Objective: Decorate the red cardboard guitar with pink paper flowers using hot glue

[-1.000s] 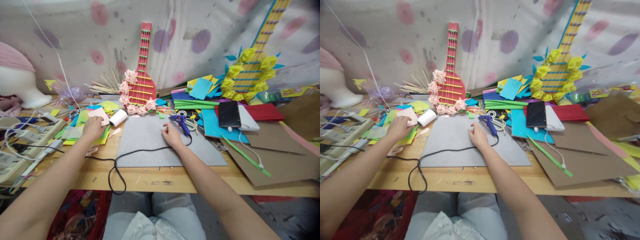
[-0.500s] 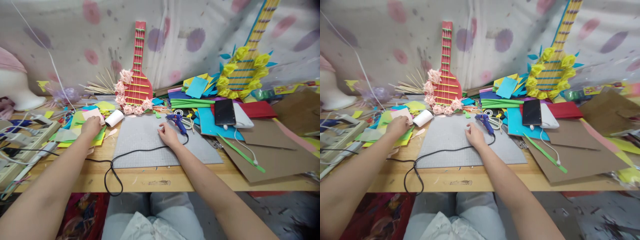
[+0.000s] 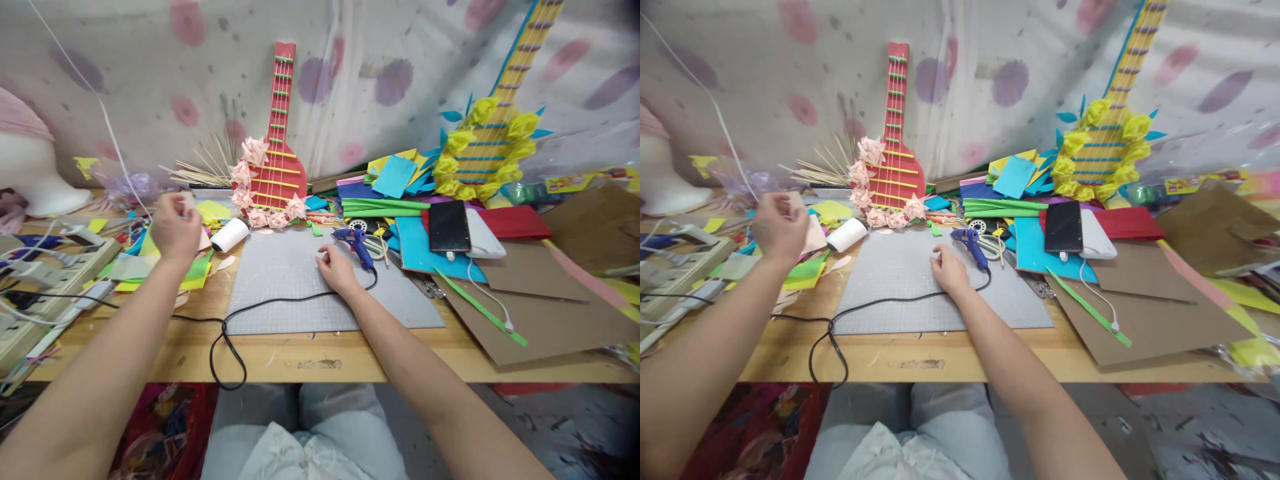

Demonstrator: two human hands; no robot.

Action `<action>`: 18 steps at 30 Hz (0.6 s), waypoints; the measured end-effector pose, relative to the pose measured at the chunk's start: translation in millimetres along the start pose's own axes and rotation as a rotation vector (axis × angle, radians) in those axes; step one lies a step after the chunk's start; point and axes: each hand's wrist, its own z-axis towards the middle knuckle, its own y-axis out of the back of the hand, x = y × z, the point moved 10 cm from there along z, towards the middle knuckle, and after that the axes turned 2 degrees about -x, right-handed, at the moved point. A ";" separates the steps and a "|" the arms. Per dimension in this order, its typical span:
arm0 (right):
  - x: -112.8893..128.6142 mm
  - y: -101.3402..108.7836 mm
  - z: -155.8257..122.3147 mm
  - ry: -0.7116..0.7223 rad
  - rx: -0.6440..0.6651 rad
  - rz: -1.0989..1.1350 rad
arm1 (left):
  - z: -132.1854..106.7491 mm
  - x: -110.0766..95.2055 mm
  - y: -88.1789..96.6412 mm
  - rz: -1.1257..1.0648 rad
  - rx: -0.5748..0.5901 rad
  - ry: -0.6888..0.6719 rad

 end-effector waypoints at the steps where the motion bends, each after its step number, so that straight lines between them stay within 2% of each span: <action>1: 0.1 0.5 0.1 0.000 -0.010 0.030 | -11.2 -15.8 -6.1 0.022 0.014 -0.047; 5: -0.8 -0.9 1.0 -0.011 -0.015 0.192 | -84.1 -63.5 -83.3 0.015 0.434 -0.090; 7: -3.8 -5.0 1.8 -0.043 0.011 0.278 | -122.3 -78.6 -118.2 0.010 0.594 -0.085; 9: -8.1 -10.0 2.6 -0.089 0.044 0.346 | -148.1 -90.0 -140.3 -0.053 0.677 -0.080; 11: -10.4 -13.6 3.2 -0.118 0.072 0.369 | -160.6 -97.8 -152.2 -0.175 0.734 -0.076; 13: -9.9 -14.1 3.1 -0.123 0.085 0.333 | -158.7 -93.7 -155.0 -0.293 0.746 -0.019; 16: -4.6 -9.9 0.8 -0.104 0.072 0.208 | -136.7 -65.6 -146.7 -0.348 0.647 0.096; 18: 1.5 -7.5 -2.2 -0.089 0.055 0.128 | -120.0 -43.7 -137.1 -0.239 0.554 0.096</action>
